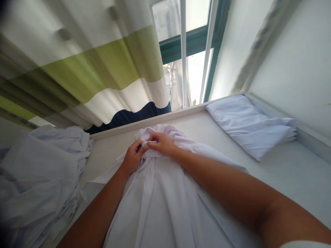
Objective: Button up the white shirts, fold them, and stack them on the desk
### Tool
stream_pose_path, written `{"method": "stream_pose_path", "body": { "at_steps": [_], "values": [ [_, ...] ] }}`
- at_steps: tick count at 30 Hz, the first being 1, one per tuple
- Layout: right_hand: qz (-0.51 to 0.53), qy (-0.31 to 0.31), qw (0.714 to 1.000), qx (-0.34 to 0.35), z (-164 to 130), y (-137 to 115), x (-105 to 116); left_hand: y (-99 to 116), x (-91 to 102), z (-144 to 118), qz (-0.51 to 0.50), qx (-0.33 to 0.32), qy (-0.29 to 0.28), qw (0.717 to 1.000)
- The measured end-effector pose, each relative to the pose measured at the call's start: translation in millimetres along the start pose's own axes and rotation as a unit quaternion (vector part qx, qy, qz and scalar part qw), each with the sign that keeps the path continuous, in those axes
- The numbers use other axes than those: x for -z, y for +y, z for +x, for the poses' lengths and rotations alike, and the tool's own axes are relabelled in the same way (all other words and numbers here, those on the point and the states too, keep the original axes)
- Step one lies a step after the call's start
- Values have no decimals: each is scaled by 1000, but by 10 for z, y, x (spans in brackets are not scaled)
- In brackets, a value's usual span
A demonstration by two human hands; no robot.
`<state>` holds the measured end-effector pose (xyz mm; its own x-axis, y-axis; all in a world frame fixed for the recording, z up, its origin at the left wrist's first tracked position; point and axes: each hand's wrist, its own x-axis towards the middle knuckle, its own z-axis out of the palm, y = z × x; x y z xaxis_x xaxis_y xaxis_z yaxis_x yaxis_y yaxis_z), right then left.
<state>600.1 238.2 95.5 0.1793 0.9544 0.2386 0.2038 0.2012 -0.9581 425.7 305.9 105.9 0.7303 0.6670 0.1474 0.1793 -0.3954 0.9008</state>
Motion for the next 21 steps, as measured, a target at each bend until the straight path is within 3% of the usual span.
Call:
{"method": "stream_pose_path", "body": {
  "at_steps": [7,13,21],
  "values": [
    [14,6,1000,-12,23,27,7,-8,3,14,-22,3,16,1000],
    [9,-20,1000,15,27,50,3,-11,20,15,-17,7,-14,1000],
    [-3,-4,1000,14,20,34,8,-39,0,21,-72,42,13,996]
  ]
}}
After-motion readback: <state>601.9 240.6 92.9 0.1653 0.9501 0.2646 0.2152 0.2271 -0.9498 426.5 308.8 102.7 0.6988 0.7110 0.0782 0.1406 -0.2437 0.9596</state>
